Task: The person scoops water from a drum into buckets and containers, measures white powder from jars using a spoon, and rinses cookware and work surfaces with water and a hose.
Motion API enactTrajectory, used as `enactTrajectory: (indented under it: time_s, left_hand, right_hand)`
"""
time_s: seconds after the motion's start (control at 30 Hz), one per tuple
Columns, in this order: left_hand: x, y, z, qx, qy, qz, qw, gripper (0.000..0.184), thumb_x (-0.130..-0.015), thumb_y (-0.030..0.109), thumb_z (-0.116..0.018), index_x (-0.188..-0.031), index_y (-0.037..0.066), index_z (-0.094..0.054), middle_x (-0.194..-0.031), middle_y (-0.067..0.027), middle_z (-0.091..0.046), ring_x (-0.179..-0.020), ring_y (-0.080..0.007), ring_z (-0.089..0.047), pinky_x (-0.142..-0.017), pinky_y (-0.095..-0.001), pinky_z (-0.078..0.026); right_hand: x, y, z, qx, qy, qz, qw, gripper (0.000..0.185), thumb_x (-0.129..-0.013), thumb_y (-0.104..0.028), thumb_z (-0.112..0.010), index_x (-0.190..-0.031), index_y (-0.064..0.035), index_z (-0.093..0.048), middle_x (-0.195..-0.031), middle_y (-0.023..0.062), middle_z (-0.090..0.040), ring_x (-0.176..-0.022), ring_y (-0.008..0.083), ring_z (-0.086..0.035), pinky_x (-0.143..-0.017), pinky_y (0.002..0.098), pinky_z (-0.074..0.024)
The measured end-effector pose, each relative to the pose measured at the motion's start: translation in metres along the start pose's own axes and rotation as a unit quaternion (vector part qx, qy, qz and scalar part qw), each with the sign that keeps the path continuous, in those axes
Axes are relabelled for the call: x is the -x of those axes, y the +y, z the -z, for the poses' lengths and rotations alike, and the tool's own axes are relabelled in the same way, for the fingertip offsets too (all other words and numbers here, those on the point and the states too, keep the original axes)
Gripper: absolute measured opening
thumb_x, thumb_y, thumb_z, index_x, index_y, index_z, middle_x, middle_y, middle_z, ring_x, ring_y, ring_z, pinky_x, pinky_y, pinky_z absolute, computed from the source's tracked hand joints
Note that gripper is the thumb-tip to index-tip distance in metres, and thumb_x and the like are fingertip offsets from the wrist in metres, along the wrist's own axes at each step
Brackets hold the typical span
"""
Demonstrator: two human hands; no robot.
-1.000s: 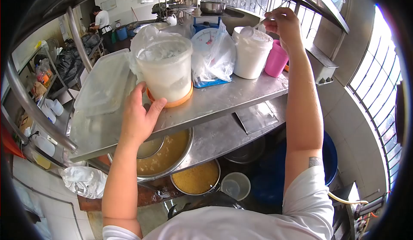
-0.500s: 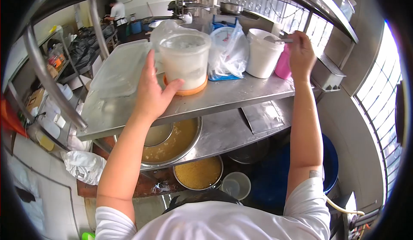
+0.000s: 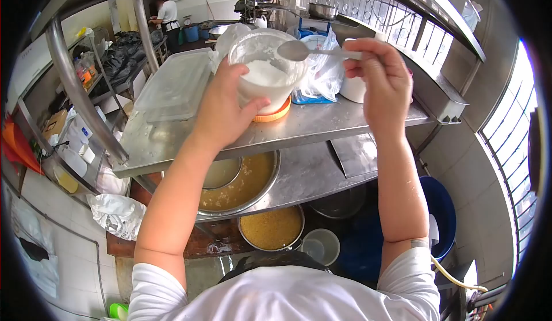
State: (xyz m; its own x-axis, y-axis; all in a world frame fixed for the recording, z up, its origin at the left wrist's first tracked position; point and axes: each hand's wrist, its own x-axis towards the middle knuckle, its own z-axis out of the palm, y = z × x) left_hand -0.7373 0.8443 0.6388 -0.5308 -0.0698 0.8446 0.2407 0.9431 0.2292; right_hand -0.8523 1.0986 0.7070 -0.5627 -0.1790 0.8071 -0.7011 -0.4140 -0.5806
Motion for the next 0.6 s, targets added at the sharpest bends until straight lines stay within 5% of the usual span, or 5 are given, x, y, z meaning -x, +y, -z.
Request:
enactTrajectory:
  time_s: [0.1, 0.3, 0.4, 0.6]
  left_hand:
    - [0.010, 0.011, -0.006, -0.020, 0.039, -0.107, 0.993, 0.067, -0.076, 0.014, -0.089, -0.128, 0.008, -0.048, -0.148, -0.0356, -0.046, -0.121, -0.0517, -0.057, -0.104, -0.0503, -0.049]
    - [0.019, 0.025, -0.022, -0.056, 0.056, -0.204, 0.976, 0.062, -0.075, 0.010, -0.088, -0.124, 0.012, -0.050, -0.157, -0.0381, -0.034, -0.126, -0.0587, -0.051, -0.102, -0.0589, -0.047]
    - [0.019, 0.030, -0.021, -0.074, 0.043, -0.207, 0.975, 0.061, -0.074, 0.010, -0.089, -0.122, 0.012, -0.050, -0.156, -0.0395, -0.035, -0.126, -0.0582, -0.052, -0.102, -0.0589, -0.047]
    - [0.021, 0.021, -0.026, -0.039, 0.070, -0.193, 0.978, 0.057, -0.074, 0.016, -0.090, -0.115, 0.011, -0.051, -0.156, -0.0381, -0.034, -0.128, -0.0588, -0.050, -0.100, -0.0621, -0.048]
  right_hand:
    - [0.017, 0.011, -0.014, 0.089, -0.046, 0.015, 0.995, 0.023, -0.103, 0.001, -0.050, -0.114, -0.0007, -0.071, -0.103, 0.0059, -0.073, -0.086, 0.0118, -0.070, -0.076, 0.0275, -0.0564]
    - [0.037, 0.039, -0.019, 0.244, -0.074, 0.103, 0.961, 0.020, -0.099, 0.004, -0.056, -0.112, -0.0018, -0.070, -0.100, 0.0157, -0.073, -0.085, 0.0224, -0.075, -0.077, 0.0332, -0.0586]
    - [0.050, 0.035, -0.024, 0.225, -0.060, 0.044, 0.972, 0.019, -0.098, 0.005, -0.057, -0.111, -0.0014, -0.069, -0.101, 0.0171, -0.073, -0.084, 0.0270, -0.076, -0.077, 0.0361, -0.0589]
    - [0.050, 0.039, -0.020, 0.261, -0.008, 0.131, 0.956, 0.018, -0.095, 0.004, -0.060, -0.110, -0.0009, -0.068, -0.103, 0.0155, -0.074, -0.089, 0.0322, -0.075, -0.079, 0.0397, -0.0587]
